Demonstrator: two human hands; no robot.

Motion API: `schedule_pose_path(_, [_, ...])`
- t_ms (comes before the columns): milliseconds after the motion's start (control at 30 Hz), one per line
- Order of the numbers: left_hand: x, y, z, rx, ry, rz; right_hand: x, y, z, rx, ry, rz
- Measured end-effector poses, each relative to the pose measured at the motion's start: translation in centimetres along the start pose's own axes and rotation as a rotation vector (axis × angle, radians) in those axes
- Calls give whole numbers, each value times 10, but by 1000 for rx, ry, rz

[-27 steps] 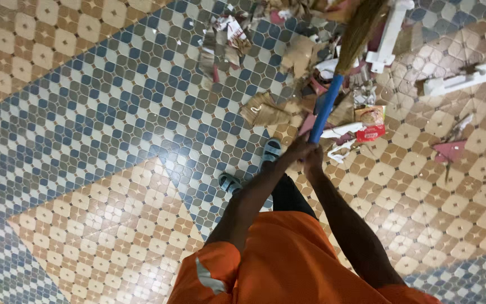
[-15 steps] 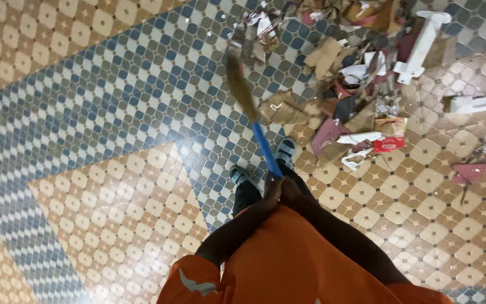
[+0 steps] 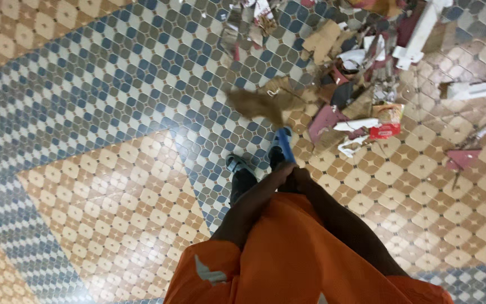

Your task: The person sweeps cardboard pieces, paper scraps, and other debris into a pile on a decorative patterned tile floor using a broom.

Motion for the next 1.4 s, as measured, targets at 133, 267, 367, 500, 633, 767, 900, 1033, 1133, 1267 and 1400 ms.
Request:
schedule_pose_path(133, [-11,40,37,-107,-54,-228,-1,-36,3,-429,37,229])
schedule_pose_path(267, [-3,48,66,-282,143,-397,-2,-33,-11,-763,-306,213])
schedule_pose_path(367, [6,51,88,-213,514,-489,2,-36,-11,-676,-380,408])
schedule_pose_path(500, [14,42,104,-366,680,-370,7,-38,-27,-555,-532,362])
schedule_pose_path(633, [31,12,90,-186,608,-308,17,-13,-29,-429,-594,296])
schedule_pose_path(767, [45,-41,63,197,749,-233,36,26,-41,49,-940,350])
schedule_pose_path(900, [57,-90,27,578,786,-56,40,79,-39,499,-934,211])
schedule_pose_path(1033, [88,-154,2,701,738,73,27,144,-44,533,-665,-57])
schedule_pose_path(1133, [101,-199,-22,851,319,204,19,204,-49,620,-533,-212])
schedule_pose_path(1267, [114,-260,-29,1156,572,251,-8,277,-52,956,-469,-145])
schedule_pose_path(1400, [121,-321,-47,1243,608,311,-54,347,-35,1190,-692,-140])
Point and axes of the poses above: each hand's wrist, its own x-axis away from the middle knuckle, its own y-axis out of the palm, z = x × y, the point moved 4 cm from there along -x, towards the middle knuckle
